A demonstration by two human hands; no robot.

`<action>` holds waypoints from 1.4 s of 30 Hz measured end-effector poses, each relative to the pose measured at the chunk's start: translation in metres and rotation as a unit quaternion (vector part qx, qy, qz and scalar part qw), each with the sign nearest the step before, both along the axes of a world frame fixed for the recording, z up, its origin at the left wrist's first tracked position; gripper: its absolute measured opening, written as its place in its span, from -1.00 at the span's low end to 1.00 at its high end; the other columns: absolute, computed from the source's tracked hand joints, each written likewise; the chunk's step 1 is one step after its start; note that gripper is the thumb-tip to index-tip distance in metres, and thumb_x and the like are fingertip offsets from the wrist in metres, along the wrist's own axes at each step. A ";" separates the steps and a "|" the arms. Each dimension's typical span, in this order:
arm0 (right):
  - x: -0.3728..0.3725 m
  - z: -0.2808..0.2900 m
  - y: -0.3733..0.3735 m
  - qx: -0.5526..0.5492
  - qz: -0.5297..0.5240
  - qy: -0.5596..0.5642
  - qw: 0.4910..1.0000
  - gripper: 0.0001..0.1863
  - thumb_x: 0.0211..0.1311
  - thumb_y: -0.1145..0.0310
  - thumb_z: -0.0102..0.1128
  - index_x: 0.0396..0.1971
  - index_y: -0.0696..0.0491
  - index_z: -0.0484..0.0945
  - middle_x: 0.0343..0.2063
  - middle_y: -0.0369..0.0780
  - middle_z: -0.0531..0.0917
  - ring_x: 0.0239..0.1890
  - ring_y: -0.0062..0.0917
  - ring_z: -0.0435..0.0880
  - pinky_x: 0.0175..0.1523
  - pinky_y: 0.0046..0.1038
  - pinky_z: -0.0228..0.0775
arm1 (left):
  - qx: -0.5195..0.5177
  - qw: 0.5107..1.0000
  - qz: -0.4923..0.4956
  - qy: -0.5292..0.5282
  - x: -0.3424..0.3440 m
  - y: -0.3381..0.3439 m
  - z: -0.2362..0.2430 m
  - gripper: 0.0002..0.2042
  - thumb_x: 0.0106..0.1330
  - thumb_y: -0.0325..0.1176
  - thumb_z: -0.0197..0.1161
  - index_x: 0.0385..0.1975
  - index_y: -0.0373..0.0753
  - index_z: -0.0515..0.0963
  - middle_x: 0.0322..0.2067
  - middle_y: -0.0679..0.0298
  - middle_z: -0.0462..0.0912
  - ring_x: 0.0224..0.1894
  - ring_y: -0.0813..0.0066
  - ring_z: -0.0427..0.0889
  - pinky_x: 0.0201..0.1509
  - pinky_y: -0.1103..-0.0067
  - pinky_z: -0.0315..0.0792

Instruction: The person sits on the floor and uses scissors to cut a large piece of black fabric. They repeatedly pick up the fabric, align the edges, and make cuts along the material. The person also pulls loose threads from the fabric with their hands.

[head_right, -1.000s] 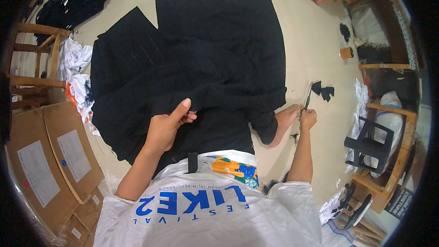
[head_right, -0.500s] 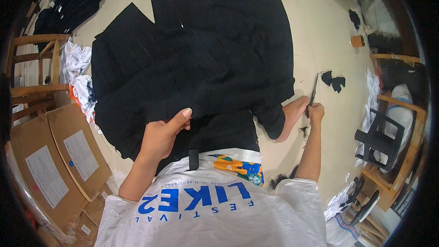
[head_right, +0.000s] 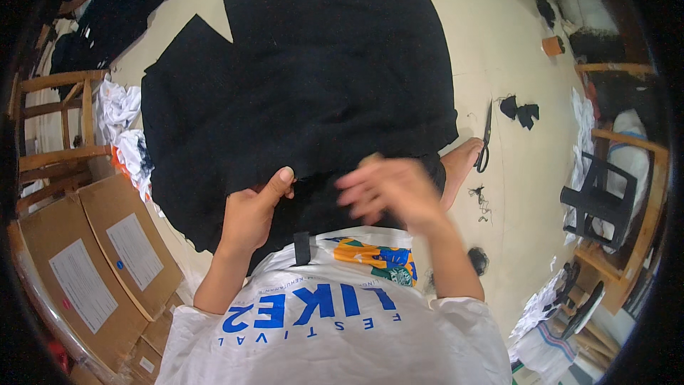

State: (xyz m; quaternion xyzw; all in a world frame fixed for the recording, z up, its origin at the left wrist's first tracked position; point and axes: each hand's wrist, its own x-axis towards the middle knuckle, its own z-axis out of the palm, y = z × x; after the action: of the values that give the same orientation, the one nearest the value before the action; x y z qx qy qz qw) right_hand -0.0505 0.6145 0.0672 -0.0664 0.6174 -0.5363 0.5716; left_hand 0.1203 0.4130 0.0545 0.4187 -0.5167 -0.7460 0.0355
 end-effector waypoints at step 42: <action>0.007 -0.012 -0.082 -0.140 -0.116 0.194 0.964 -0.90 0.41 0.44 0.38 -0.25 0.16 0.70 -0.37 -0.31 0.73 -0.33 -0.78 0.63 -0.20 -0.68 0.46 | 0.023 0.973 0.174 0.151 -0.058 0.015 -0.014 -0.85 0.46 -0.31 0.43 -0.16 -0.25 0.72 -0.22 0.38 0.73 -0.23 0.65 0.62 -0.12 0.64 0.49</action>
State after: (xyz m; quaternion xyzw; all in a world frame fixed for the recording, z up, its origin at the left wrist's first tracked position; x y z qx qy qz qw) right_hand -0.0438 0.5321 0.0549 -0.1761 0.6389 -0.6567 0.3600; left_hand 0.0623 0.4280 0.0401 0.3856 -0.4071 -0.7948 0.2322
